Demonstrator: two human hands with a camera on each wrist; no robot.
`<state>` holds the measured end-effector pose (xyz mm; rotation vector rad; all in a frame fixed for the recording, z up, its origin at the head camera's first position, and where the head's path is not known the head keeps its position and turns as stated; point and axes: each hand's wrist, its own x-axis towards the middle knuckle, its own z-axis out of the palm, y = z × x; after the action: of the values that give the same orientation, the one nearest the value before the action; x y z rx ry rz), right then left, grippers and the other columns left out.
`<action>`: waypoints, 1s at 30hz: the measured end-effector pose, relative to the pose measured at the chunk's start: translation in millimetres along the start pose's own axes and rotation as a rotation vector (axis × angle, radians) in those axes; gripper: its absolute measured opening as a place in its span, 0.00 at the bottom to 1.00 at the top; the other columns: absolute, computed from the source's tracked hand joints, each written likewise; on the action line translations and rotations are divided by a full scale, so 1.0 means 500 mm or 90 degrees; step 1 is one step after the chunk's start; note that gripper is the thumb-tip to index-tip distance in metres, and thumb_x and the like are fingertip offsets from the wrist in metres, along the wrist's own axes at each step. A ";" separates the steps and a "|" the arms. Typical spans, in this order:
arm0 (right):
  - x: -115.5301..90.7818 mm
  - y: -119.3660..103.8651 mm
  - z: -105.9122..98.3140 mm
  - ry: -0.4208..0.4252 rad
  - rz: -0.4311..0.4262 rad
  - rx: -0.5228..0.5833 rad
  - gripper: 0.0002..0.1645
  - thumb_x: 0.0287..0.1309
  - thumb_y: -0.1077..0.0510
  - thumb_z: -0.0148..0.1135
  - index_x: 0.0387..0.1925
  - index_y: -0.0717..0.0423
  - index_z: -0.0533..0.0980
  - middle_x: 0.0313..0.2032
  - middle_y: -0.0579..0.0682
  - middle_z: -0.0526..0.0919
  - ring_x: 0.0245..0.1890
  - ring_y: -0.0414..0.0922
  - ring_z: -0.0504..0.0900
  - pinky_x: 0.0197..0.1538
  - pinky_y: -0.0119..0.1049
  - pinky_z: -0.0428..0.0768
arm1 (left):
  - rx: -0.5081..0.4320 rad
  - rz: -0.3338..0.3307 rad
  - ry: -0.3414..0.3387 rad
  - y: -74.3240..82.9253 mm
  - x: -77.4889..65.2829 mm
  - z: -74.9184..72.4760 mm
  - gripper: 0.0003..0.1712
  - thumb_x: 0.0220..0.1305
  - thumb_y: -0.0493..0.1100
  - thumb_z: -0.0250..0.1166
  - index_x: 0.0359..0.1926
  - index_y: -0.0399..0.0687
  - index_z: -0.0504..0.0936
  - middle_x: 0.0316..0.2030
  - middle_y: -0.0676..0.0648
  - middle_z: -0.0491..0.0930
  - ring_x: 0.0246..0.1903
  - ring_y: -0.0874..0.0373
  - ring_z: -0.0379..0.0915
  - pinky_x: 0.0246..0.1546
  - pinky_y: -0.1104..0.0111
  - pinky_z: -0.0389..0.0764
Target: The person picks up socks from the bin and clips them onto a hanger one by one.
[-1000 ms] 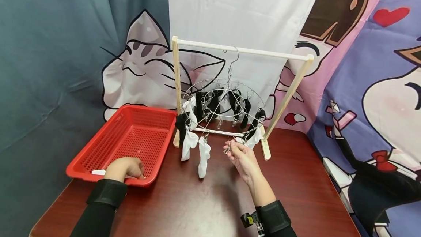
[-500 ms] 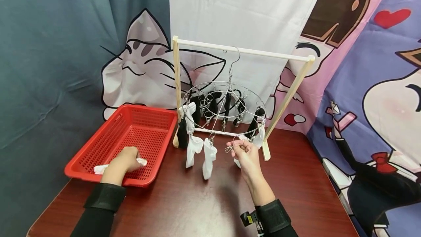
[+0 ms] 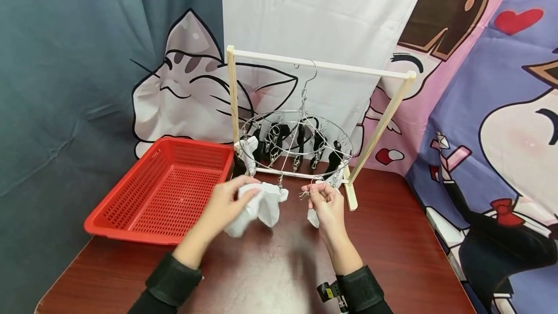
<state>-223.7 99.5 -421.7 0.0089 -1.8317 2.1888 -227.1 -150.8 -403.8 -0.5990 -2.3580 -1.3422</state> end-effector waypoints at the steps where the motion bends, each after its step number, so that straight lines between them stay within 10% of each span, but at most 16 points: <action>1: 0.000 0.000 0.002 -0.002 -0.004 0.001 0.09 0.70 0.65 0.59 0.31 0.62 0.76 0.33 0.51 0.89 0.17 0.35 0.71 0.24 0.24 0.71 | -0.017 -0.010 -0.027 0.006 -0.003 0.021 0.08 0.64 0.42 0.71 0.44 0.49 0.84 0.38 0.46 0.88 0.33 0.58 0.82 0.31 0.67 0.81; 12: -0.011 0.004 0.007 -0.027 -0.040 -0.011 0.09 0.69 0.65 0.60 0.33 0.69 0.76 0.33 0.50 0.89 0.18 0.37 0.71 0.24 0.25 0.71 | -0.172 -0.102 -0.059 0.045 -0.004 0.174 0.05 0.62 0.35 0.69 0.39 0.38 0.84 0.36 0.40 0.89 0.29 0.66 0.79 0.27 0.75 0.77; 17: -0.011 0.002 0.005 -0.012 -0.058 -0.027 0.08 0.69 0.66 0.60 0.35 0.71 0.76 0.34 0.52 0.90 0.26 0.35 0.80 0.30 0.24 0.74 | -0.222 -0.143 -0.081 0.056 0.000 0.187 0.08 0.65 0.35 0.63 0.44 0.39 0.82 0.31 0.43 0.88 0.24 0.67 0.75 0.25 0.75 0.74; 30: 0.017 0.014 0.006 -0.021 -0.046 -0.119 0.12 0.68 0.65 0.61 0.42 0.76 0.79 0.38 0.61 0.87 0.34 0.33 0.83 0.40 0.25 0.78 | -0.184 -0.098 -0.104 0.030 0.034 0.192 0.08 0.69 0.35 0.63 0.47 0.49 0.80 0.29 0.48 0.82 0.15 0.68 0.63 0.16 0.75 0.63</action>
<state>-234.1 97.1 -426.2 0.0722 -2.0151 1.9737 -243.5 -57.5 -430.9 -0.6394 -2.3963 -1.7853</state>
